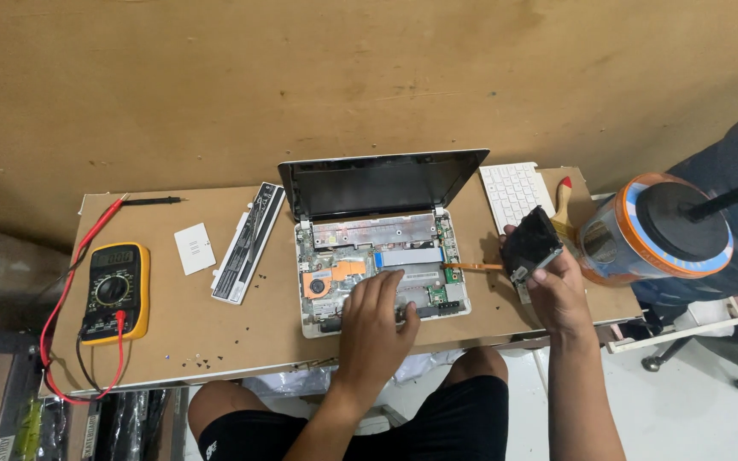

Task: Inspecting and reassembling a laptop motherboard using a multimeter and manual manipulation of internal components.

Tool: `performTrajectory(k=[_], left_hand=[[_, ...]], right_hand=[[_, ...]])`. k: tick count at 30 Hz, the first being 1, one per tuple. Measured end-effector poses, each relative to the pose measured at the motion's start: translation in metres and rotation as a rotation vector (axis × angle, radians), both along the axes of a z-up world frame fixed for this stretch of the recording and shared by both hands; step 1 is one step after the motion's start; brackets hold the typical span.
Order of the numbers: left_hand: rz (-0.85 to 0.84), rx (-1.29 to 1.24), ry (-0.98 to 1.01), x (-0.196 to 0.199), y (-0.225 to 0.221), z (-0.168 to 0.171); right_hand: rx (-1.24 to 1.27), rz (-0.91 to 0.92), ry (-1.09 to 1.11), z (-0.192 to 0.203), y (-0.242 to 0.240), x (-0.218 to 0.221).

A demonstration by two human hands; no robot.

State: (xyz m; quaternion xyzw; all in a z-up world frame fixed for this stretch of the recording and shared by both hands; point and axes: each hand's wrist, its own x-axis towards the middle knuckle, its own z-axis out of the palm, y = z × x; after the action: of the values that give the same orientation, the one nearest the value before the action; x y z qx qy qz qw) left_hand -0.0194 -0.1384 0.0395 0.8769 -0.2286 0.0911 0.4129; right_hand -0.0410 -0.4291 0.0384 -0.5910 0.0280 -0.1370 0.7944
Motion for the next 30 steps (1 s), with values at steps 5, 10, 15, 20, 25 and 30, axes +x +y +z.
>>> performTrajectory(k=[5,10,15,20,25,30], left_hand=[[0.076,0.161,-0.226,0.032,-0.005,-0.001],[0.092,0.419,-0.27,0.059,-0.016,-0.025],[0.107,0.424,-0.257,0.071,-0.017,-0.04],[0.096,0.249,-0.152,0.065,-0.02,-0.012],[0.013,-0.117,0.245,0.044,-0.042,0.021],[0.008,-0.246,0.285,0.013,-0.064,0.037]], right_hand=[[0.188,-0.004,-0.136,-0.016,0.0,0.009],[0.289,0.053,-0.206,-0.024,0.006,0.009],[0.339,0.088,-0.265,-0.028,0.003,0.01],[0.448,0.135,-0.31,-0.03,0.0,0.019],[0.443,0.116,-0.322,-0.028,-0.002,0.022],[0.403,0.055,-0.307,-0.015,0.005,0.01]])
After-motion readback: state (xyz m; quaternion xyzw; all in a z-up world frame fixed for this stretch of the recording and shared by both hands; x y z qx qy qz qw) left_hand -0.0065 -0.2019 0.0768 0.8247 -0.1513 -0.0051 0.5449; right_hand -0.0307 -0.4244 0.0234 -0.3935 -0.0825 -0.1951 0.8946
